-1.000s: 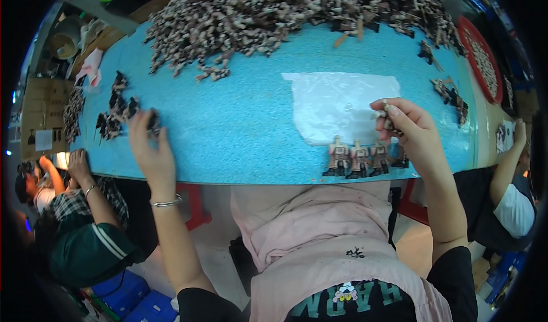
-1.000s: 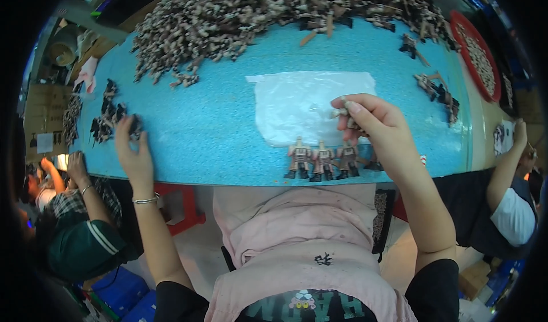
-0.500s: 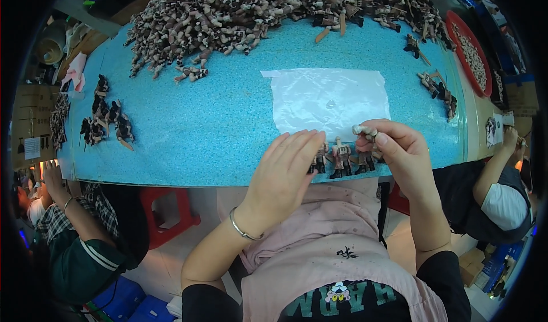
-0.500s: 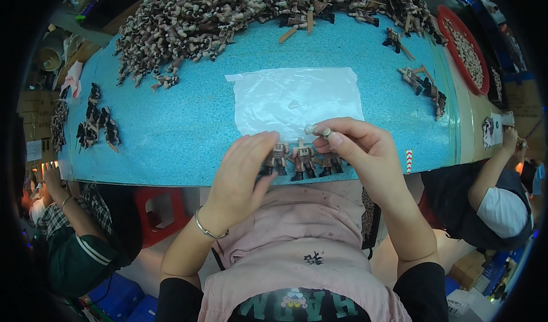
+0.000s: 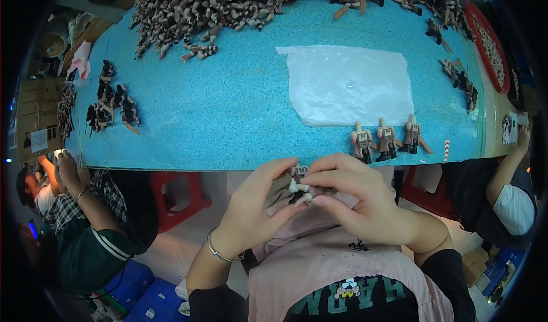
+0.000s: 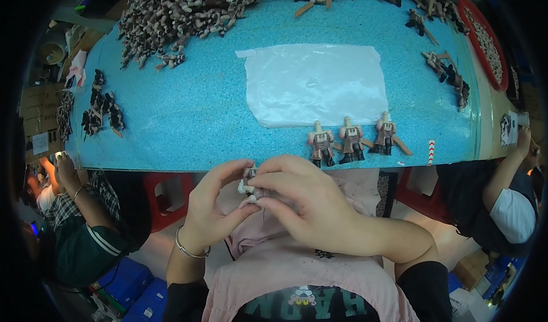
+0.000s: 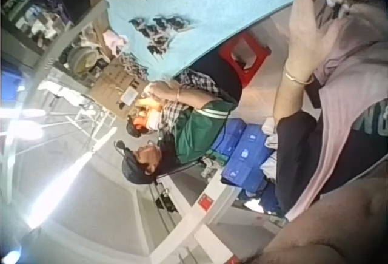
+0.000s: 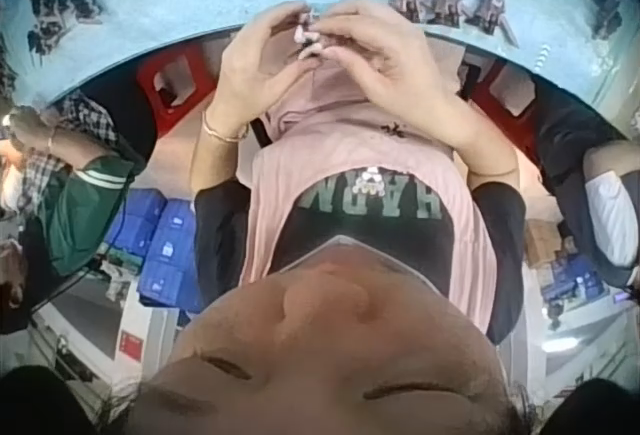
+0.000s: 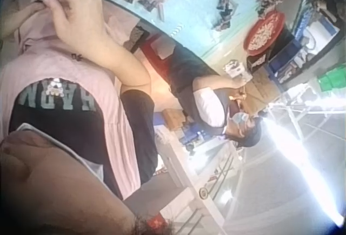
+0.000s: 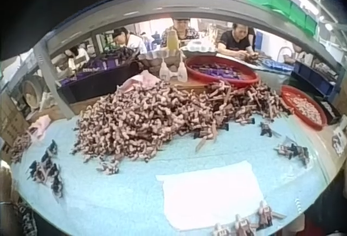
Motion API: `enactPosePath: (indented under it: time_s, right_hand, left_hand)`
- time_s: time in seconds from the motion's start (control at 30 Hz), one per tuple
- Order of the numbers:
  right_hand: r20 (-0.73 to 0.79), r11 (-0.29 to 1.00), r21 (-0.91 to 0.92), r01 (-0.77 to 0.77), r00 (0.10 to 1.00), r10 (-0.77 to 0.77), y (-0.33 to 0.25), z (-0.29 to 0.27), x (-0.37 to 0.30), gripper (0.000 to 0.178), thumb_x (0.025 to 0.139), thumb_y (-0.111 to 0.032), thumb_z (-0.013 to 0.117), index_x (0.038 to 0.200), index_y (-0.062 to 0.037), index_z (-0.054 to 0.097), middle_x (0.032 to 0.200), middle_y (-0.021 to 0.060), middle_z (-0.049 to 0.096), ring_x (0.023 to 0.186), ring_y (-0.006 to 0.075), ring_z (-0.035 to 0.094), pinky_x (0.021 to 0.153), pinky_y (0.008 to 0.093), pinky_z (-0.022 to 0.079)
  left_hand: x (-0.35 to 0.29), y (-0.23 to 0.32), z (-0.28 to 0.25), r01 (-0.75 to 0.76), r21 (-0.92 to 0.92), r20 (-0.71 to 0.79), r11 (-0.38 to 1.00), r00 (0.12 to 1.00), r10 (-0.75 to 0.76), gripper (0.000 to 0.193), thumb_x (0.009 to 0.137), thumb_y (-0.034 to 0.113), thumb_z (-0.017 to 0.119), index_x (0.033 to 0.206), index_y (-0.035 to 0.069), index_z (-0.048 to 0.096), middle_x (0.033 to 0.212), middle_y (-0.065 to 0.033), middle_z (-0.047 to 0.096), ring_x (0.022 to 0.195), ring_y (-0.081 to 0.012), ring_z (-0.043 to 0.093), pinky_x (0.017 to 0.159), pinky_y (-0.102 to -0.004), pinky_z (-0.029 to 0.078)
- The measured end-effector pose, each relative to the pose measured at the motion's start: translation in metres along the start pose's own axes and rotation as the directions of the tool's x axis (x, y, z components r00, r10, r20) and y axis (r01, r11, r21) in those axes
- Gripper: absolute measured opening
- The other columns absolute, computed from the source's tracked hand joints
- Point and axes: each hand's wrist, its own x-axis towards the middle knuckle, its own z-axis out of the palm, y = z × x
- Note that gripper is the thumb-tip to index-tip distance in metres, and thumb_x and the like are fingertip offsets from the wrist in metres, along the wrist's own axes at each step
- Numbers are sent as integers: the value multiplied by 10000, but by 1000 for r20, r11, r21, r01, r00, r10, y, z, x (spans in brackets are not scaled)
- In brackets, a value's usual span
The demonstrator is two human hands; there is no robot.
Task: The person assembles toy figurines by attaching limbs and accessories by hand, lines them up on the table, applies glue to each figurine using a bottle, and attaches head pieces to them.
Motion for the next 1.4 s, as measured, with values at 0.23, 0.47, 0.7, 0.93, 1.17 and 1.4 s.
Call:
enactPosePath:
  time_s: [0.23,0.47,0.7,0.93,1.17,1.4]
  right_hand:
    - [-29,994,-100,36,999,-40,8,14,-2,271,764,-4,652,1033,15,620,1035,153,582,938,304,578,797,365,477]
    - [-70,998,-64,5,998,-10,10,17,-4,277,756,22,652,1030,24,616,1027,155,579,905,295,589,769,348,487]
    - [-115,998,-66,-15,993,8,11,20,-6,255,759,28,657,1011,13,622,1006,141,577,848,258,602,702,312,500]
    - [-129,998,-49,-33,991,26,12,23,-7,252,757,23,669,1005,5,630,1009,144,581,851,255,608,701,311,506]
    - [-124,996,-73,-45,992,36,14,23,-9,269,756,19,673,1021,-3,627,1036,153,576,905,270,610,741,322,510]
    - [-370,988,-148,52,923,-104,-2,30,-5,336,783,-3,673,1096,27,557,1106,154,548,1013,249,594,791,311,504]
  left_hand:
    - [0,-4,2,-16,-15,-15,1000,1000,16,596,678,68,782,1208,-1,518,1116,-163,592,981,-275,623,838,-337,506]
    - [0,-5,3,-52,0,-17,999,999,52,591,675,71,787,1194,-14,520,1119,-171,589,986,-292,615,839,-347,504]
    - [4,-9,-2,-133,7,-11,991,991,134,454,721,74,749,1126,-26,571,1102,-188,614,1005,-307,615,839,-357,500]
    - [5,-15,2,-54,-77,-67,996,997,48,228,769,11,682,993,-16,654,1034,-168,656,955,-279,640,814,-333,511]
    - [3,-18,11,-51,-112,-155,992,987,34,200,772,-20,672,971,-15,663,986,-148,664,917,-244,648,789,-301,521]
    - [-14,-16,24,-155,-392,-413,907,911,-23,234,832,-7,646,1061,-45,613,1116,-171,579,985,-232,611,800,-308,512]
